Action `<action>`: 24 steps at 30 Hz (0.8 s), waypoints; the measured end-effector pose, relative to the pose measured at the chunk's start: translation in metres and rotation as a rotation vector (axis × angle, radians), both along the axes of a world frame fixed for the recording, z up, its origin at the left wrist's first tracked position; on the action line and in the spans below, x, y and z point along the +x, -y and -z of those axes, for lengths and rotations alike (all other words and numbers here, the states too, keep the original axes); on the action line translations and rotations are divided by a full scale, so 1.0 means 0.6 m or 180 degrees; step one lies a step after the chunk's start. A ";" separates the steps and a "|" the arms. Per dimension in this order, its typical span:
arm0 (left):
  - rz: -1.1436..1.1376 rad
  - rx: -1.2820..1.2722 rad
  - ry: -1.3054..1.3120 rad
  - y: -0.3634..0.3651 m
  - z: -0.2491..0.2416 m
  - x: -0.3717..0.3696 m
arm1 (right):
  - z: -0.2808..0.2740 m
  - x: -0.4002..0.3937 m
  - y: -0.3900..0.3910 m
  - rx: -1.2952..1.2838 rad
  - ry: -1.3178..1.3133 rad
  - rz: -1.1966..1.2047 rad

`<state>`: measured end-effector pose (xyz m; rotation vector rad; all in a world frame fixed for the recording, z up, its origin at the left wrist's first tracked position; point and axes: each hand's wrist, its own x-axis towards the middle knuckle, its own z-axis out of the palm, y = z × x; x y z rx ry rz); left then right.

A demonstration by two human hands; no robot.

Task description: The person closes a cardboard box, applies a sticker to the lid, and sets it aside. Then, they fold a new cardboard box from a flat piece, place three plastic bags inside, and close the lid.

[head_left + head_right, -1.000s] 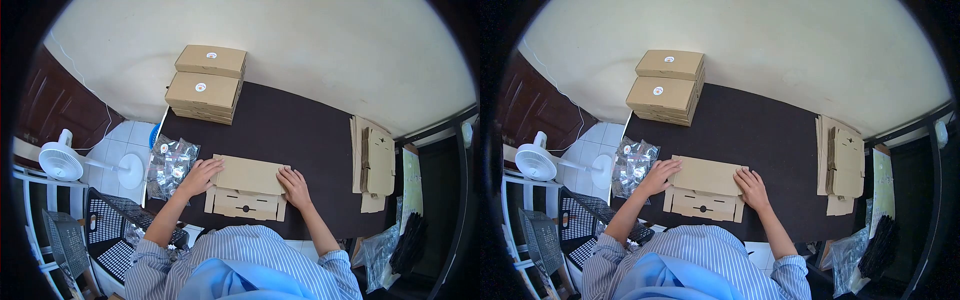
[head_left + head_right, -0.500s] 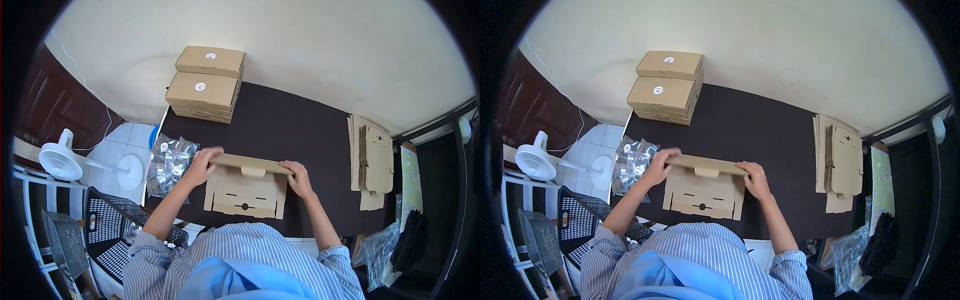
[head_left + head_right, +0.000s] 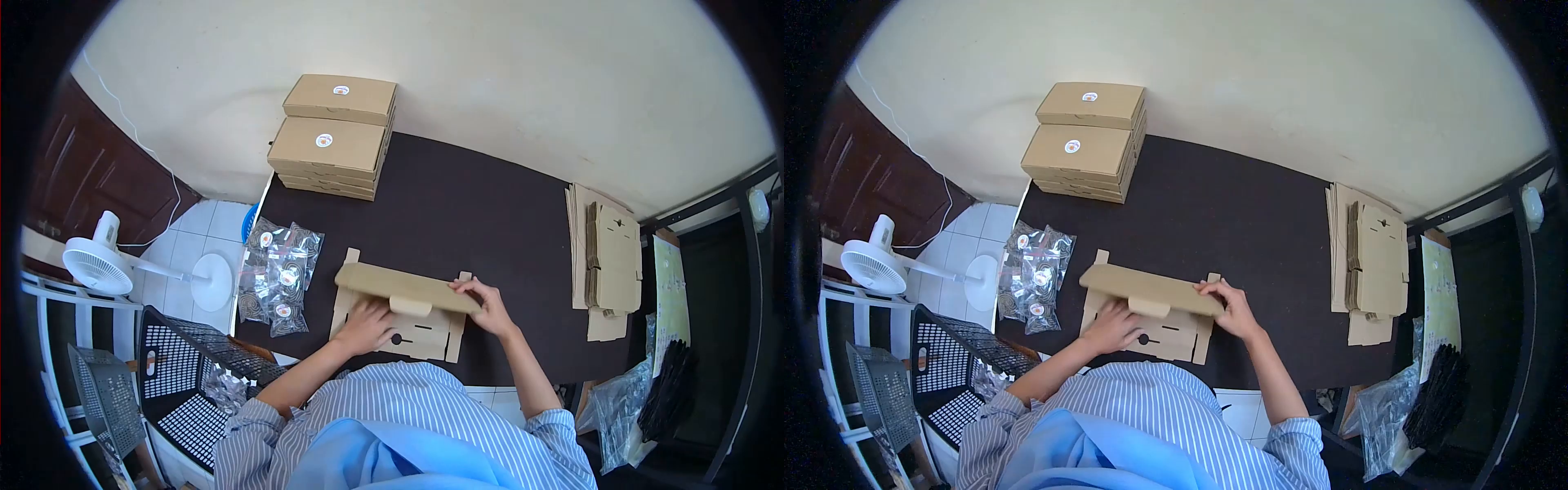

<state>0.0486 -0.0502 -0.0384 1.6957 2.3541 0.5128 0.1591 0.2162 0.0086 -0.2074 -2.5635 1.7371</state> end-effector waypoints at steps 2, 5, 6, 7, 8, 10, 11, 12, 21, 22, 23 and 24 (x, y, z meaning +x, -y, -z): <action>0.0655 0.0528 0.0119 0.004 -0.017 -0.004 | -0.009 0.008 0.013 0.0622 0.0005 -0.0198; 0.1047 0.1384 -0.0079 -0.004 -0.101 0.002 | 0.003 0.021 0.014 0.1019 0.0105 -0.0485; 0.0781 0.1143 -0.0206 -0.003 -0.109 0.004 | 0.007 0.022 0.017 0.1169 0.0120 -0.0632; 0.0518 0.0905 -0.0334 -0.003 -0.116 0.006 | 0.009 0.024 0.019 0.1164 0.0115 -0.0632; 0.0525 0.0898 -0.0333 -0.007 -0.123 0.000 | 0.011 0.026 0.023 0.1449 0.0105 -0.0766; 0.0152 0.0004 0.0017 -0.021 -0.144 -0.018 | 0.009 0.029 0.029 0.1728 0.0106 -0.0906; 0.0150 -0.0001 0.0022 -0.019 -0.131 -0.021 | 0.007 0.029 0.031 0.1993 0.0168 -0.0963; -0.0029 -0.0120 0.0210 -0.016 -0.107 -0.028 | 0.006 0.028 0.033 0.2260 0.0229 -0.1014; -0.0405 -0.0484 0.1434 -0.009 -0.078 -0.079 | -0.005 0.014 0.019 0.1720 0.0235 -0.0936; -0.0637 -0.0302 0.2431 -0.006 -0.087 -0.104 | 0.009 0.007 0.009 0.1609 -0.0221 -0.0671; -0.0764 0.0345 0.2463 -0.001 -0.097 -0.123 | 0.020 0.000 -0.001 0.1615 -0.0218 -0.0676; -0.0894 0.0988 0.2482 0.007 -0.108 -0.142 | 0.027 -0.007 -0.009 0.0634 0.0073 -0.0160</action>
